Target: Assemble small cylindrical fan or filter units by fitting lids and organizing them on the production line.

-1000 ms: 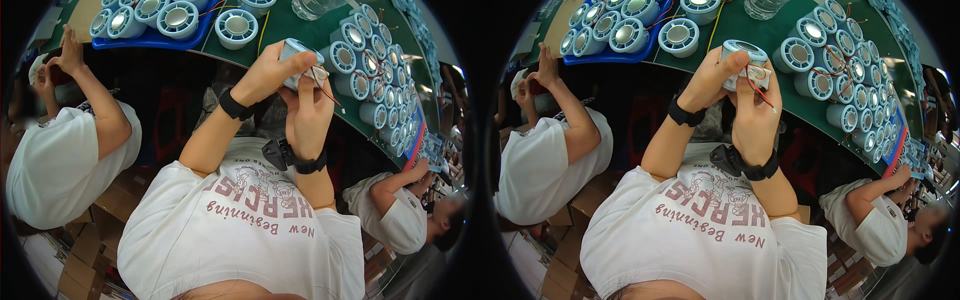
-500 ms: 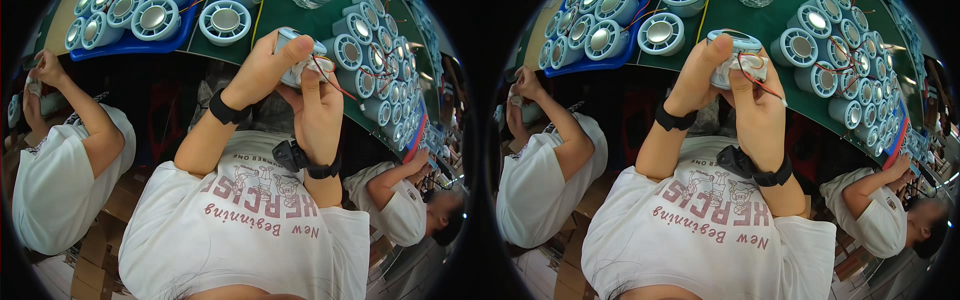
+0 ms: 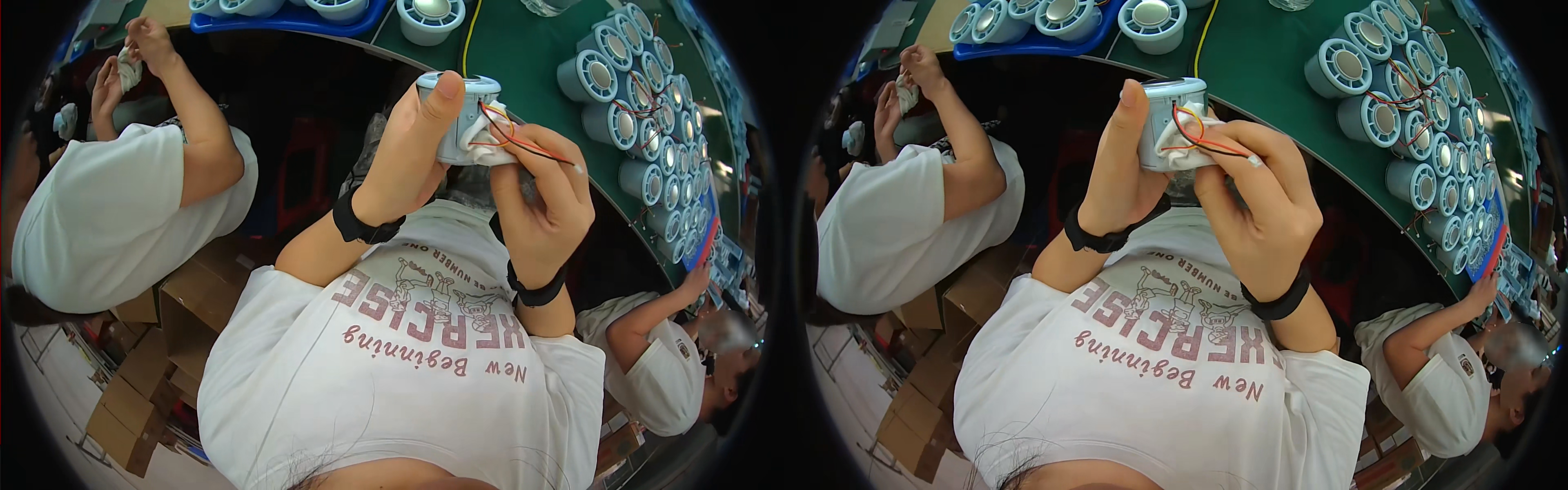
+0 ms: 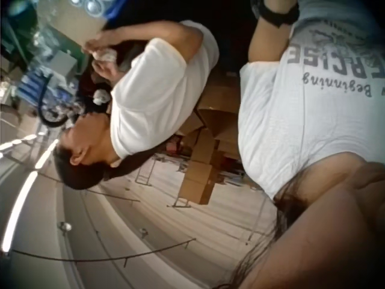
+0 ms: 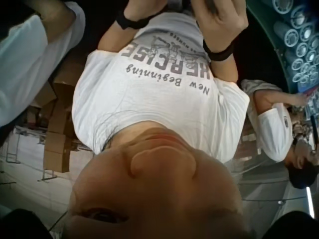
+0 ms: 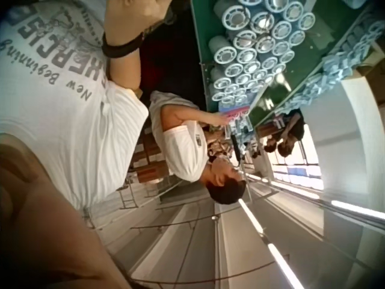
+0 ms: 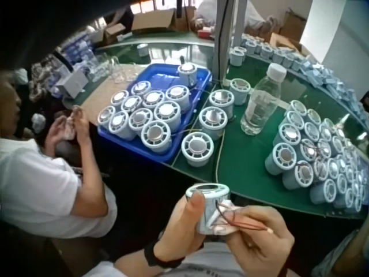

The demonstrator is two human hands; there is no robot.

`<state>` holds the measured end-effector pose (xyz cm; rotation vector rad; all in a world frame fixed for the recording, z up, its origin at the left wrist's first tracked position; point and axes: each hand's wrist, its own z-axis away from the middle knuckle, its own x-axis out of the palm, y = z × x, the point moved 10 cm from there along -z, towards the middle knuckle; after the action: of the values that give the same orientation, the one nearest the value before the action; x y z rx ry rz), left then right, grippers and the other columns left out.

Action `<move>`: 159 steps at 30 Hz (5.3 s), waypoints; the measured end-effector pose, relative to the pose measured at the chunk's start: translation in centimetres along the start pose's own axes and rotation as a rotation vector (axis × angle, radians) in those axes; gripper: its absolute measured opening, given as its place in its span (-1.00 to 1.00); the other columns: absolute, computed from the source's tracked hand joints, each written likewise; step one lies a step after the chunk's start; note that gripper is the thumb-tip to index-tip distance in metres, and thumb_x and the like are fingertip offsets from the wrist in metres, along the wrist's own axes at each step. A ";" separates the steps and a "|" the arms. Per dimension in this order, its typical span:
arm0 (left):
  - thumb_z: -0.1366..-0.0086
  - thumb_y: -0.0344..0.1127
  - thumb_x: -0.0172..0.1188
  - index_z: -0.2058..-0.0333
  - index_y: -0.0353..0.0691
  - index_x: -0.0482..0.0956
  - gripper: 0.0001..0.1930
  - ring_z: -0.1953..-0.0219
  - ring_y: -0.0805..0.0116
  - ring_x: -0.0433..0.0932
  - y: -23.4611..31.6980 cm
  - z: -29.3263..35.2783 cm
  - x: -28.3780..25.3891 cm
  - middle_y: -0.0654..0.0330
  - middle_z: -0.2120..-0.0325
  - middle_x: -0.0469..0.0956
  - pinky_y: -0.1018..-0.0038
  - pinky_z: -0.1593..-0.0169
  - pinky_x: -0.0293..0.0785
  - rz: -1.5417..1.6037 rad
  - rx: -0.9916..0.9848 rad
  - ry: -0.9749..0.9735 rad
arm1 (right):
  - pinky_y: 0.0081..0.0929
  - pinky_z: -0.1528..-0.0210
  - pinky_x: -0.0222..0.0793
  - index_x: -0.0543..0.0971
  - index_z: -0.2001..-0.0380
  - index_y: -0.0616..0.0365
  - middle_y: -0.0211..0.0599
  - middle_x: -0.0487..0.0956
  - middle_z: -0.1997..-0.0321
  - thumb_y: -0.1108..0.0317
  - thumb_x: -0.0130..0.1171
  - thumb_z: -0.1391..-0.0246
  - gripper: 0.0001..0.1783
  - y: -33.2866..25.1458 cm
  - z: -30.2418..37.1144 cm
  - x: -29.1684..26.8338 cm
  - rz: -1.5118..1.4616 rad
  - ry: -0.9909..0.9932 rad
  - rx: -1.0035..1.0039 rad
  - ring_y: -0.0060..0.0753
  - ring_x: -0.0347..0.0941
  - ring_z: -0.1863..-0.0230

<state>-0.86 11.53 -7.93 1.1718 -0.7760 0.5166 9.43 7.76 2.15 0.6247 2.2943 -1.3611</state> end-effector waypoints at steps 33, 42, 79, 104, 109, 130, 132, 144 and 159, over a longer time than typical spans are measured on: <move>-0.16 0.06 0.31 0.06 -0.28 0.40 -0.42 0.12 0.40 0.51 -9.3 -1.5 -8.4 0.18 0.17 0.50 0.45 0.02 0.48 -0.367 -0.134 -0.004 | -0.25 -0.07 0.49 0.17 -0.24 0.22 -0.23 0.33 -0.19 0.35 -0.13 -0.33 -0.55 11.8 8.8 11.3 -1.034 -0.359 0.847 -0.30 0.32 -0.18; -0.38 -0.02 0.01 -0.02 -0.23 0.36 -0.58 0.04 0.31 0.50 -14.8 -4.2 -13.9 0.13 0.09 0.47 0.33 0.07 0.57 -0.087 -0.583 -0.024 | -0.12 0.00 0.53 0.24 -0.13 0.31 -0.14 0.39 -0.10 0.23 -0.13 -0.35 -0.57 19.2 11.3 18.0 -1.139 -0.310 1.153 -0.17 0.47 0.00; -0.36 -0.11 0.01 -0.12 -0.31 0.30 -0.52 0.04 0.11 0.54 -13.9 -6.1 -14.0 0.03 -0.03 0.38 0.34 0.12 0.62 0.049 -0.503 0.122 | 0.10 0.14 0.55 0.32 -0.03 0.24 -0.09 0.36 -0.07 0.37 -0.13 -0.32 -0.73 20.9 8.4 17.6 -0.852 -0.093 1.392 0.07 0.51 0.08; -0.29 -0.08 0.19 -0.04 -0.31 0.33 -0.50 0.00 0.34 0.47 -4.5 2.6 -5.2 0.11 0.07 0.44 0.34 0.01 0.49 -0.396 -0.441 -0.100 | -0.65 0.31 0.33 0.61 0.22 0.28 -0.29 0.53 0.26 0.67 -0.17 -0.03 -0.64 7.2 4.9 -0.7 -0.559 -0.628 0.576 -0.53 0.43 0.28; -0.09 -0.15 0.40 -0.05 -0.25 0.37 -0.40 0.11 0.40 0.46 2.5 1.8 4.8 0.14 0.11 0.38 0.47 0.06 0.46 -1.148 0.204 -0.365 | -0.70 0.34 0.15 0.59 0.32 0.25 -0.43 0.43 0.47 0.66 -0.14 0.14 -0.65 1.6 -2.9 -15.3 -0.198 -0.226 0.323 -0.65 0.29 0.40; -0.18 -0.43 0.28 -0.35 -0.22 -0.08 -0.14 0.33 0.34 0.44 2.8 -6.0 5.1 -0.03 0.20 0.29 0.49 0.39 0.46 -0.953 0.445 0.123 | -0.31 0.12 0.48 0.61 0.13 0.18 -0.09 0.64 0.20 0.19 0.12 -0.05 -0.62 15.7 -42.0 -9.0 1.104 -0.690 0.022 -0.19 0.58 0.19; -0.20 -0.41 0.26 -0.35 -0.21 -0.06 -0.16 0.37 0.37 0.44 3.2 -4.3 5.4 0.01 0.23 0.32 0.51 0.39 0.45 -0.979 0.321 0.068 | -0.33 0.14 0.48 0.60 0.05 0.08 -0.11 0.64 0.19 0.16 0.13 -0.05 -0.59 17.5 -43.1 -4.2 0.978 -0.830 0.046 -0.17 0.58 0.20; -0.36 -0.38 0.08 -0.13 -0.29 0.42 -0.63 0.30 0.38 0.61 6.1 0.4 2.5 0.17 0.42 0.52 0.51 0.26 0.51 -0.622 -0.191 -0.432 | -0.30 0.07 0.49 0.35 -0.21 0.05 -0.06 0.51 -0.08 0.31 0.33 0.11 -0.26 28.7 -49.0 16.7 0.883 -1.050 -0.412 -0.12 0.50 0.01; -0.29 -0.53 0.11 -0.14 -0.35 0.36 -0.57 0.12 0.20 0.59 5.7 1.3 7.8 0.01 0.11 0.48 0.39 0.10 0.55 -0.601 -0.054 -0.523 | -0.39 0.25 0.49 0.40 -0.07 -0.11 -0.32 0.50 0.09 0.40 0.30 0.07 -0.43 10.1 -34.5 -11.4 0.535 -0.850 -0.090 -0.42 0.45 0.08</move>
<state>-0.28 11.88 1.79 1.4309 -0.8166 -0.3219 20.68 40.77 16.63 0.4537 1.3690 -0.9816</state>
